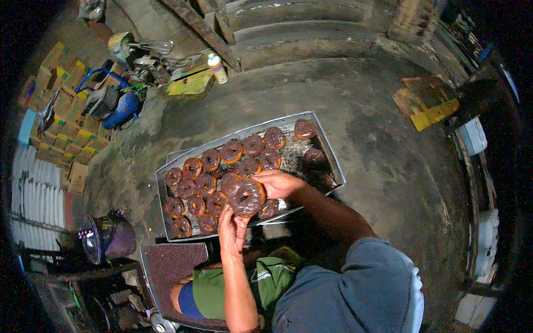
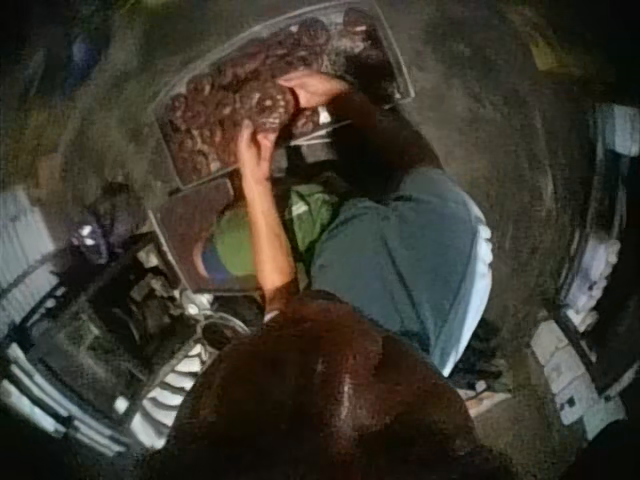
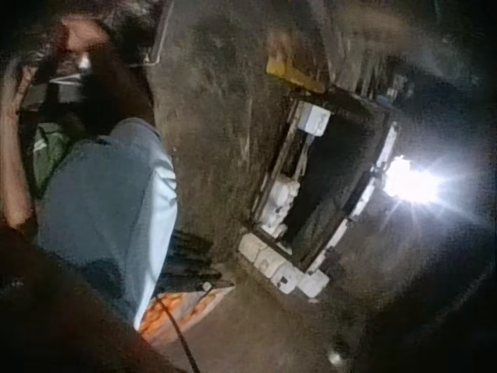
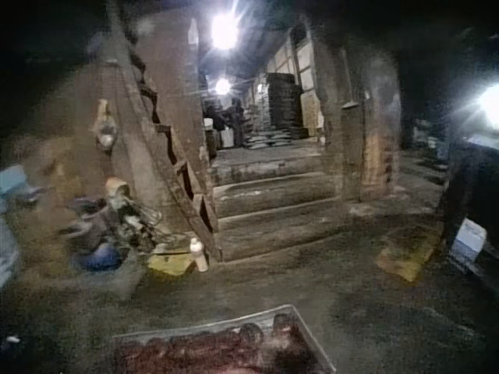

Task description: The person sits on the floor and repeatedly picks up plain donuts from a metal tray. They dip each donut into a pot of chocolate glaze and place the coated donuts onto a separate tray. The process is repeated for multiple donuts.

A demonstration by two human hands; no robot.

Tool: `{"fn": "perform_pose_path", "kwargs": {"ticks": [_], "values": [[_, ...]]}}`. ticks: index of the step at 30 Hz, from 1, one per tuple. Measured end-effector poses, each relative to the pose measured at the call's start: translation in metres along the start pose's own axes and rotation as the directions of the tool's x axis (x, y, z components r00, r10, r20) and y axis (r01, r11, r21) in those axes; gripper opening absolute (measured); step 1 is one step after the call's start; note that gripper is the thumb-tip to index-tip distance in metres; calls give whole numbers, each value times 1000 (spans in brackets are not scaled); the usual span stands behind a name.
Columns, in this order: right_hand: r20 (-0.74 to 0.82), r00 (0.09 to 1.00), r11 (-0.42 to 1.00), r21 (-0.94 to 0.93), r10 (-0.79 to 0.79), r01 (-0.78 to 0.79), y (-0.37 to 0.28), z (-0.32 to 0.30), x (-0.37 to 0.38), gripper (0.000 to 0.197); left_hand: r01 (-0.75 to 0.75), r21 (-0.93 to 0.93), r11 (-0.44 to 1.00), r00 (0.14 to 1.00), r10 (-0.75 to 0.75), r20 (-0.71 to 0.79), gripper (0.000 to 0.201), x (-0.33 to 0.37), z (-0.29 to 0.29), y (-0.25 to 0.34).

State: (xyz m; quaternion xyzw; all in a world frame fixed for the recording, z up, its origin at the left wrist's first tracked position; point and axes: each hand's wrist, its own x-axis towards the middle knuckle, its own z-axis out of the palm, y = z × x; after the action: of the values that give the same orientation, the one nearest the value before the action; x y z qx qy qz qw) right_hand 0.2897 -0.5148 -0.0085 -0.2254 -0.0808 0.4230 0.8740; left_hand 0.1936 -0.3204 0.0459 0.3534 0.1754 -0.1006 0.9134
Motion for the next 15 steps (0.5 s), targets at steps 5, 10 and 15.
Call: {"fn": "perform_pose_path", "kwargs": {"ticks": [5,10,15], "values": [[-142,942,773,-615,-303,156,-33,-69,-45,34,36,230,973,985,3,-170,43,-12,2,18],[-750,552,850,-510,-364,-133,-107,-132,-86,16,-193,281,940,938,261,-230,46,-46,-29,77],[-634,522,369,-766,-571,-526,-121,-160,-66,21,-255,307,917,914,332,-231,52,-70,-37,108]]}}
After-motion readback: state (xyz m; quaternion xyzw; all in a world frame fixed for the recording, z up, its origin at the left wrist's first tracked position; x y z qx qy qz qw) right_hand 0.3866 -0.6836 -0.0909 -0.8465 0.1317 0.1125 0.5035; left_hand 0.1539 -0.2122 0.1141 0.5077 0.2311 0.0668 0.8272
